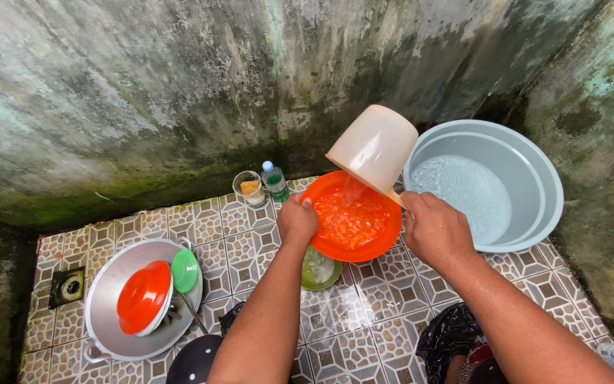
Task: Washing and rinsing various bowls and plates by hand while sitting on the floor.
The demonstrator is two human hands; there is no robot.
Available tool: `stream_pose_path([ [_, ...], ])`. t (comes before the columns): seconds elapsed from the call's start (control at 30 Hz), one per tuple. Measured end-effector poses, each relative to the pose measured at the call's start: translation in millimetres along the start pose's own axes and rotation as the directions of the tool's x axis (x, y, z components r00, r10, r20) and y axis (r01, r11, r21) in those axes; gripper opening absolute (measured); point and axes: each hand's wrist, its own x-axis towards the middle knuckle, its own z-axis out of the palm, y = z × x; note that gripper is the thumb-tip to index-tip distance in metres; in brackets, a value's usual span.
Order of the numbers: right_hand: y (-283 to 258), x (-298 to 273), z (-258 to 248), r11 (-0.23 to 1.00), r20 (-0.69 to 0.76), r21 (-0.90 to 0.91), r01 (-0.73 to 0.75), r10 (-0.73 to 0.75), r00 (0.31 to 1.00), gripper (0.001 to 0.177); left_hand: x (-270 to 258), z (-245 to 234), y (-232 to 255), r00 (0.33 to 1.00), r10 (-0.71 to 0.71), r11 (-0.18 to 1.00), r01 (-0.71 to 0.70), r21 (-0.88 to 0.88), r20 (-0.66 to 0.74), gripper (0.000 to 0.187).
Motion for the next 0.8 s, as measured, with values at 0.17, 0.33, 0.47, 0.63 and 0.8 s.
stream_pose_path([
  [0.17, 5, 7, 18, 0.986, 0.007, -0.014, -0.165, 0.165, 0.986, 0.024, 0, -5, -1, 1.000, 0.030, 0.999, -0.030, 0.011, 0.010, 0.027],
  [0.33, 58, 17, 89, 0.854, 0.014, 0.271, -0.444, 0.458, 0.889, 0.026, 1, -10, 2, 1.000, 0.028, 0.998, -0.028, -0.047, 0.010, 0.027],
  [0.47, 61, 13, 107, 0.064, 0.513, 0.803, -0.593, 0.434, 0.741, 0.026, 1, -18, 8, 0.998, 0.068, 0.998, -0.068, -0.018, -0.009, 0.026],
  [0.63, 40, 15, 86, -0.069, 0.577, 0.804, -0.591, 0.330, 0.747, 0.015, -2, -24, 10, 0.998, 0.054, 0.998, -0.055, 0.018, 0.038, 0.026],
  [0.8, 46, 12, 111, -0.104, 0.526, 0.840, -0.532, 0.395, 0.753, 0.018, -28, -40, 35, 0.984, 0.076, 0.966, -0.112, 0.231, 0.162, 0.037],
])
